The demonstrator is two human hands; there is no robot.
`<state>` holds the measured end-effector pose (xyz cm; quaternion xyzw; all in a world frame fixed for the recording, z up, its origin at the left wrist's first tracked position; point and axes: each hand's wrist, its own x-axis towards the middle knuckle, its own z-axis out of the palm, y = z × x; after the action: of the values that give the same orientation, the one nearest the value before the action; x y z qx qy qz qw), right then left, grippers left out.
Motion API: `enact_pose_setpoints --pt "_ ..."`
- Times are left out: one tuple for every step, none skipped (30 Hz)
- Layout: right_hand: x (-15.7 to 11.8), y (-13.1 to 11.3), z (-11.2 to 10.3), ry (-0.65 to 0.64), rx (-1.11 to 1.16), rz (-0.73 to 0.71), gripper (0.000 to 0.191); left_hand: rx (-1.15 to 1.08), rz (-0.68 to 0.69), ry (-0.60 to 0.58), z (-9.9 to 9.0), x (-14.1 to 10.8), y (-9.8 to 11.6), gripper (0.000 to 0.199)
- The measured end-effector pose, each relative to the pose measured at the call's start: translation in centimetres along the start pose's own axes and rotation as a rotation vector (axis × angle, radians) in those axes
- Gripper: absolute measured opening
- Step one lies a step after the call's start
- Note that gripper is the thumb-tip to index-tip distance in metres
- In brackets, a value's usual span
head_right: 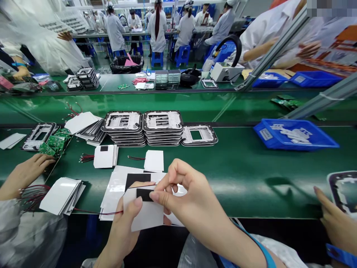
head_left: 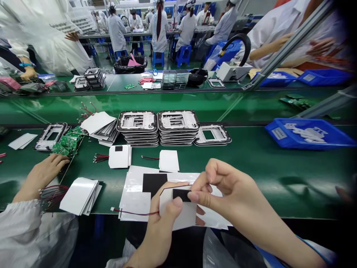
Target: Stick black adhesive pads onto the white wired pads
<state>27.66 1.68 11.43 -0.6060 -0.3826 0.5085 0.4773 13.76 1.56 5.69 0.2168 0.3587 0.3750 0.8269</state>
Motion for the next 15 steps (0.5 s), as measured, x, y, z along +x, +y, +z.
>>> enact_pose_setpoints --pt "0.0 0.1 0.0 -0.007 0.011 0.003 0.05 0.004 -0.007 0.001 0.0 0.0 0.0 0.044" --pt "0.0 0.2 0.0 -0.015 0.025 0.003 0.049 0.007 -0.016 0.004 0.0 0.0 0.0 0.045" --pt "0.0 0.4 0.0 -0.025 0.038 0.004 0.049 0.01 -0.018 0.006 -0.1 0.0 0.0 0.046" --pt "0.0 0.5 -0.1 -0.031 0.048 0.002 0.048 0.014 -0.015 0.007 -0.1 0.1 0.0 0.046" --pt "0.0 0.7 -0.1 -0.033 0.057 -0.006 0.047 0.017 -0.013 0.008 -0.1 0.1 0.0 0.046" --pt "0.0 0.8 -0.1 -0.034 0.061 -0.014 0.047 0.017 -0.015 0.009 -0.1 0.1 0.0 0.046" --pt "0.0 0.9 -0.2 -0.034 0.06 -0.02 0.046 0.017 -0.021 0.012 -0.1 0.1 0.0 0.046" --pt "0.0 1.0 -0.2 -0.03 0.056 -0.024 0.046 0.016 -0.027 0.015 -0.1 0.1 -0.1 0.046" --pt "0.0 1.0 -0.2 -0.027 0.047 -0.021 0.046 0.015 -0.03 0.02 0.0 0.1 -0.1 0.046" --pt "0.1 1.0 -0.2 -0.023 0.04 -0.017 0.047 0.012 -0.026 0.024 0.0 0.1 -0.1 0.045" --pt "0.1 1.1 -0.2 -0.02 0.034 -0.011 0.047 0.006 -0.019 0.027 0.1 0.1 -0.1 0.045" --pt "0.1 1.1 -0.3 -0.019 0.03 -0.008 0.048 -0.001 -0.012 0.029 0.1 0.1 -0.1 0.044" --pt "0.1 1.1 -0.3 -0.018 0.028 -0.01 0.047 -0.01 -0.005 0.031 0.2 0.1 -0.1 0.042" --pt "0.1 1.1 -0.3 -0.017 0.028 -0.016 0.047 -0.02 0.001 0.035 0.2 0.1 -0.1 0.041" --pt "0.1 1.1 -0.2 -0.017 0.027 -0.025 0.047 -0.027 0.006 0.042 0.3 0.1 -0.2 0.04"
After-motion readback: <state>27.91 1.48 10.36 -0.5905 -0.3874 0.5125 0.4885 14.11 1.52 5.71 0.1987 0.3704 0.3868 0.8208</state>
